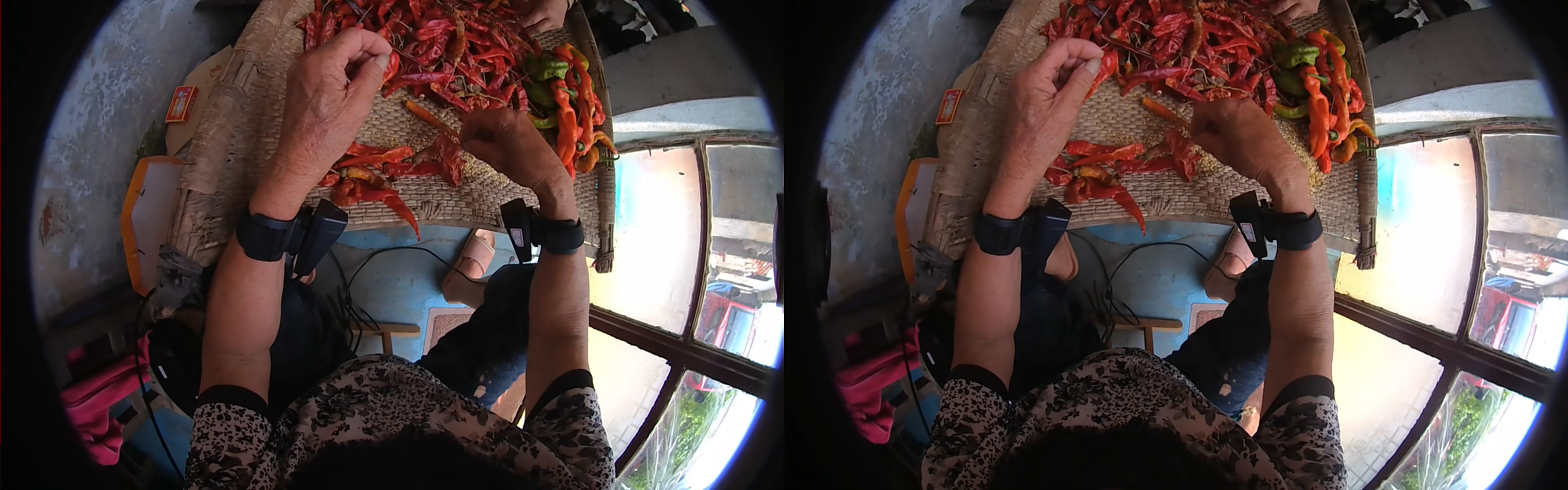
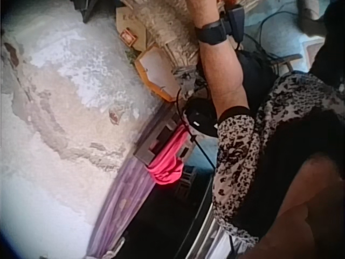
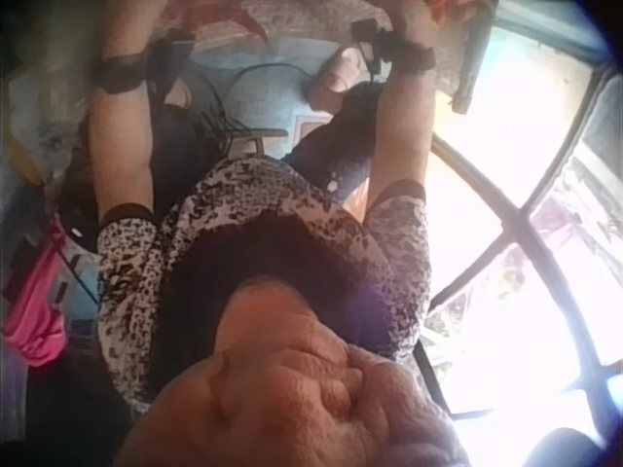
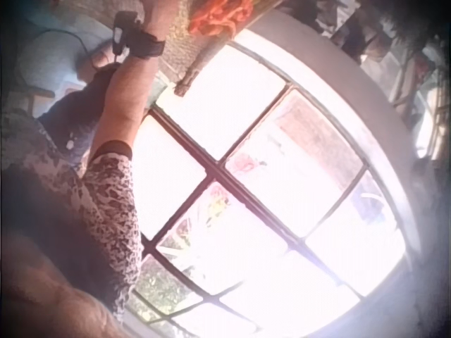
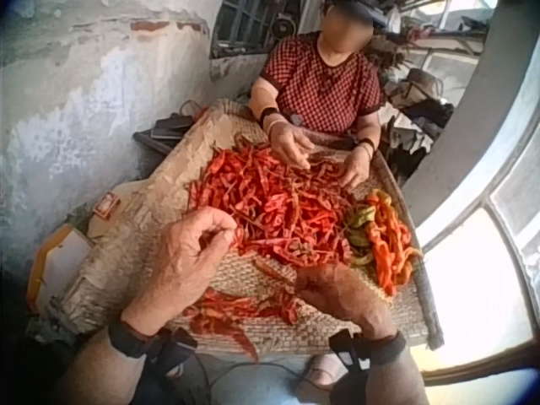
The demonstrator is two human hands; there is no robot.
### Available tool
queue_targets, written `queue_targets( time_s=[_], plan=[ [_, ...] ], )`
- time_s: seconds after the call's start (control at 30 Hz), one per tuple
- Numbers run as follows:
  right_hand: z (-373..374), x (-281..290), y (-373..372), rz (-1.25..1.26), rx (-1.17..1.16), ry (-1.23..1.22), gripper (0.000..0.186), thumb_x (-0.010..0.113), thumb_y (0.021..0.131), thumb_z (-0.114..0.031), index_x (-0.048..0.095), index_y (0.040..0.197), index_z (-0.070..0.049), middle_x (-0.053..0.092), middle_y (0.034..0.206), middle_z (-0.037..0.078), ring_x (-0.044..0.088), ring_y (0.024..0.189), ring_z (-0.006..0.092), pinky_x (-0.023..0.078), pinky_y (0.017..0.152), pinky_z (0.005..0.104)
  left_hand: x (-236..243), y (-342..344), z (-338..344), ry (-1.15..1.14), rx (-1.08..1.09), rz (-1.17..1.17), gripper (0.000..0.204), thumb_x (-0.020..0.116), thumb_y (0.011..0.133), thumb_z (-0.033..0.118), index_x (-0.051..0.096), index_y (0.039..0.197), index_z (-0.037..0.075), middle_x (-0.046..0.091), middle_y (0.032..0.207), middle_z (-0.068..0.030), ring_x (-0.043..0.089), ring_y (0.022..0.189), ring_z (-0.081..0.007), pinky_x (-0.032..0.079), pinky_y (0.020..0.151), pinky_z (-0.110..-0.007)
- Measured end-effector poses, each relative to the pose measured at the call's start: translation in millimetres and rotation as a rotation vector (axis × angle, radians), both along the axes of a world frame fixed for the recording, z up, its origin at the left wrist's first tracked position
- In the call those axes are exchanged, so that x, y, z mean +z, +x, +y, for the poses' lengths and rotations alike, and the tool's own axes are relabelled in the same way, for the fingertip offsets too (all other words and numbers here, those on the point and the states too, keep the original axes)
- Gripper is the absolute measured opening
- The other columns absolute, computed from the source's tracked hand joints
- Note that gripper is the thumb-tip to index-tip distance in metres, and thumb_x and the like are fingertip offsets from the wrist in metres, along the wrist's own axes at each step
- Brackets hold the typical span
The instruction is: The person sorts through a pile of dried red peppers on a woven tray, picking them up to pull off the stems and tear the pods open to release seeds. They move the emptied pepper skins to one side of the tray while occasionally handling green peppers.
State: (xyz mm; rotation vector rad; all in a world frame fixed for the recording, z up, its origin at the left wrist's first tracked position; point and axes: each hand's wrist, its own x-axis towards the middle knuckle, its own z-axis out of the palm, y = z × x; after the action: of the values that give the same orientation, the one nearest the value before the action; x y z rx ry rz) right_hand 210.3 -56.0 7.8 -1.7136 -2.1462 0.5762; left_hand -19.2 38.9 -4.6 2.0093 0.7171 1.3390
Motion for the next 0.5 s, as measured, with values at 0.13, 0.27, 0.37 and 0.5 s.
queue_targets(
  time_s=[0.13,0.27,0.37,0.5],
  plan=[
    [1.1,2.6,-6.1,0.369,-0.061,-0.196,0.007,0.066,0.082,-0.004,0.064,0.087,0.0,0.065,0.077,0.007,0.062,0.069,0.0148,0.05,0.062,0.0294,2.5,-1.1,-2.3,-0.035,-0.01,0.009,0.009,0.06,0.091,0.01,0.064,0.095,0.003,0.065,0.078,-0.0046,0.06,0.067,-0.0111,0.047,0.058,-0.027],
    [5.9,-0.7,-2.6,0.098,-0.151,0.122,0.01,0.065,0.086,-0.008,0.066,0.094,-0.001,0.067,0.082,0.006,0.064,0.076,0.0134,0.051,0.065,0.0273,0.4,-1.5,-1.8,-0.013,-0.007,0.002,0.009,0.06,0.091,0.009,0.063,0.095,0.003,0.064,0.077,-0.0046,0.059,0.066,-0.0111,0.047,0.058,-0.028],
    [11.8,-4.0,3.1,0.377,-0.284,0.233,0.02,0.066,0.088,-0.016,0.064,0.102,-0.001,0.068,0.084,0.008,0.065,0.077,0.016,0.052,0.066,0.0285,0.0,2.0,-1.8,0.017,-0.004,0.0,0.008,0.059,0.091,0.009,0.063,0.096,0.004,0.064,0.077,-0.0047,0.06,0.067,-0.0113,0.047,0.058,-0.028],
    [14.0,-3.9,1.8,0.364,-0.412,0.583,0.036,0.065,0.09,-0.027,0.059,0.112,0.002,0.068,0.088,0.011,0.066,0.075,0.0203,0.053,0.065,0.0306,0.1,0.5,-1.9,-0.008,-0.008,0.002,0.008,0.059,0.091,0.009,0.063,0.096,0.004,0.064,0.078,-0.0046,0.061,0.067,-0.0117,0.047,0.058,-0.027]
  ],
)
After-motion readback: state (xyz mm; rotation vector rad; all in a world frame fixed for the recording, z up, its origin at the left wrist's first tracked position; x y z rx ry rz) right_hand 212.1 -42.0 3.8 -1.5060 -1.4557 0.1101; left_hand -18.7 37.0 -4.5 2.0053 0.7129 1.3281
